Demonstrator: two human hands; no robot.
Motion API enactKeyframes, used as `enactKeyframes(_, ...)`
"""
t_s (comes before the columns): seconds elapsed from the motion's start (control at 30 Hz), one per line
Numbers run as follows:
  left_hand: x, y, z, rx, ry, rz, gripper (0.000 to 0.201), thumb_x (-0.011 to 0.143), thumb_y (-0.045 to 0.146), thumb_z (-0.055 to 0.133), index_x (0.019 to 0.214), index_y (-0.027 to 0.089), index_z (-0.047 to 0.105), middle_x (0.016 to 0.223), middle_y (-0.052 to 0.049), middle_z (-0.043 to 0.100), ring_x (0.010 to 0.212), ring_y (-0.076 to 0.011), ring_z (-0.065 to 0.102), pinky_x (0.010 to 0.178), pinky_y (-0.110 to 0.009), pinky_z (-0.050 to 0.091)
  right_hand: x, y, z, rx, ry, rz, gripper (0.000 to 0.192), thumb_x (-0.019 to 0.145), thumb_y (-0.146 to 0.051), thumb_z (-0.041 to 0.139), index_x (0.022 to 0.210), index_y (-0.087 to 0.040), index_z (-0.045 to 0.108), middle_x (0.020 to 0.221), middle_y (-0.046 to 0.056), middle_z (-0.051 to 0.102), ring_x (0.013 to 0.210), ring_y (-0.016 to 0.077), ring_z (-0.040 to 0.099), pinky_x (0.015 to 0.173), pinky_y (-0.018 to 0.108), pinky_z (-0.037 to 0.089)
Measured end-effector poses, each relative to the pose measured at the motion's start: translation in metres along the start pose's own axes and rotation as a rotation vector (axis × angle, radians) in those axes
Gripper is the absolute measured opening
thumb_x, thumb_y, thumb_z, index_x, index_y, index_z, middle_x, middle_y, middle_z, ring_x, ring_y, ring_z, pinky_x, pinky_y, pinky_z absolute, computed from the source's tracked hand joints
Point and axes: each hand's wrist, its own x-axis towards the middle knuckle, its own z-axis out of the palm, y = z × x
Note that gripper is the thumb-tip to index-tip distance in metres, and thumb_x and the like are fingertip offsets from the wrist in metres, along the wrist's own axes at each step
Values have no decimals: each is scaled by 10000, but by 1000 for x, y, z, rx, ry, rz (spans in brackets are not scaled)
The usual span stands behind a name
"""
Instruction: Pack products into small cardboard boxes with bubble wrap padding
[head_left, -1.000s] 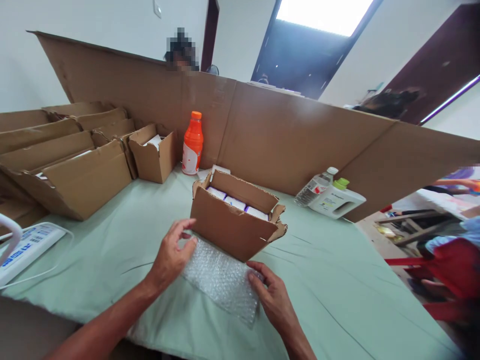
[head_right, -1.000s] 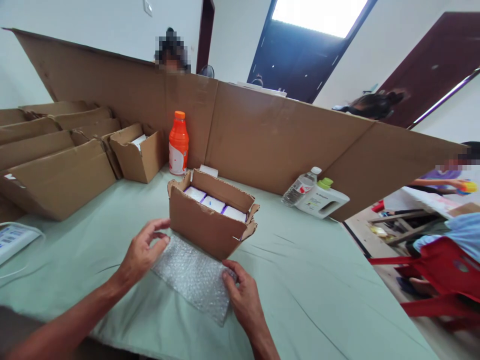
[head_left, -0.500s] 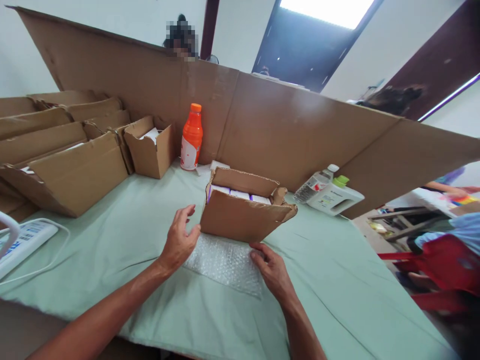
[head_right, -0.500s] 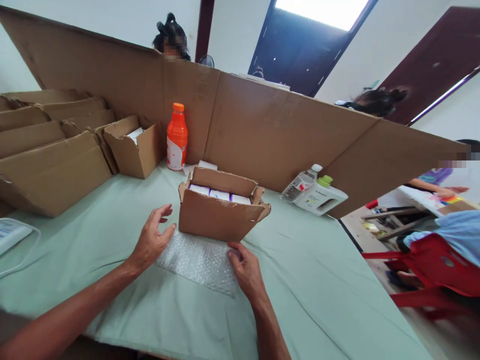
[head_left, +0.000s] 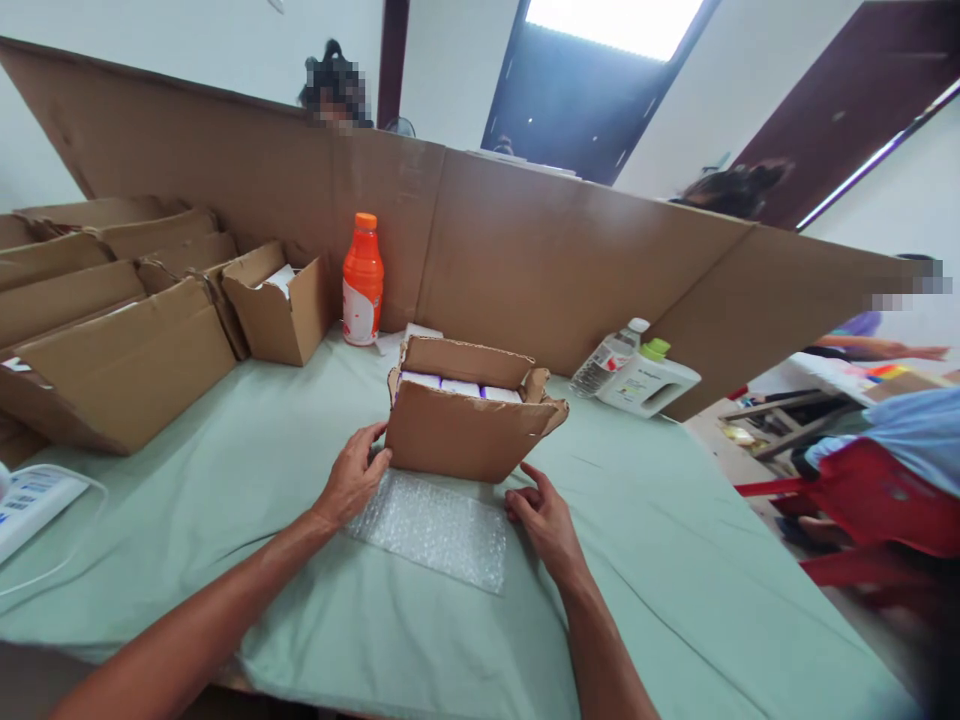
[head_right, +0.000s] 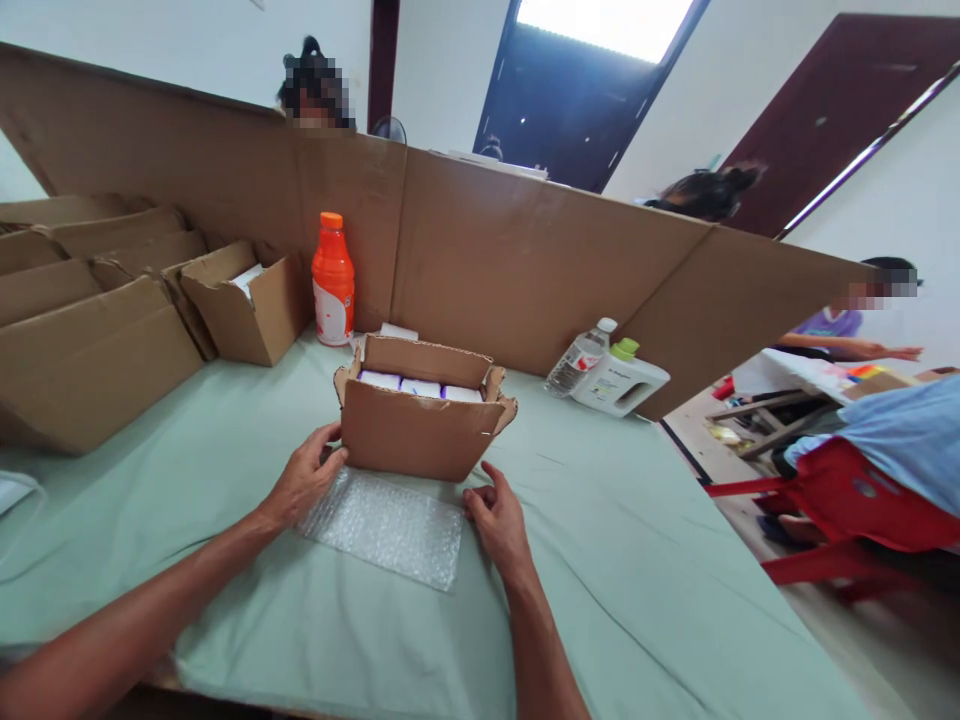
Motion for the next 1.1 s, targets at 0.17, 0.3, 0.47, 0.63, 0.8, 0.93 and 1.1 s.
enactKeyframes(0.17,12,-4,1,-21,-65,-11,428,898,291,438,1268,130,578,1181,-109,698,1030,-205,667,927,-354,526,-1,-1,7,76,-32,-39,648,778,-414,583,1322,-66,530,660,-18,638,595,165,597,654,308,496)
enactKeyframes(0.3,15,-7,-1,26,-96,-17,406,905,268,407,1240,138,597,1146,-93,720,1044,-201,676,933,-337,524,-3,5,8,40,-31,-71,656,797,-433,581,1331,-55,523,665,2,663,632,184,625,685,329,511)
enactKeyframes(0.47,-3,-12,-14,217,-127,-13,470,841,230,513,1304,161,560,1180,-116,690,1103,-250,631,988,-413,476,-8,5,0,-220,29,-47,595,804,-488,529,1254,-105,594,718,28,707,669,207,655,702,346,499)
enactKeyframes(0.63,-27,-9,-32,432,-229,54,331,800,165,535,1097,196,678,1039,-106,689,1040,-283,583,964,-439,444,-15,-2,3,-421,-31,-67,430,792,-458,538,1082,-181,692,680,9,703,641,201,644,632,316,449)
enactKeyframes(0.8,-35,-2,-34,554,-278,59,317,845,152,499,1110,197,667,988,-98,685,985,-269,596,916,-398,450,-21,-9,7,-458,-30,-86,401,817,-464,542,1068,-202,713,695,8,710,648,196,646,622,301,436)
enactKeyframes(0.93,-39,3,-33,612,-331,50,336,847,115,478,1116,215,653,995,-84,705,980,-256,632,872,-359,458,-27,-10,9,-599,-32,-123,376,817,-414,560,1089,-207,717,755,23,736,676,214,664,617,306,429)
enactKeyframes(1.1,-53,13,-37,652,-431,81,352,788,50,477,1012,245,665,913,-47,720,907,-240,668,814,-331,456,-29,-12,16,-610,-83,-216,315,813,-284,545,1057,-224,736,766,15,747,713,205,687,716,309,467)
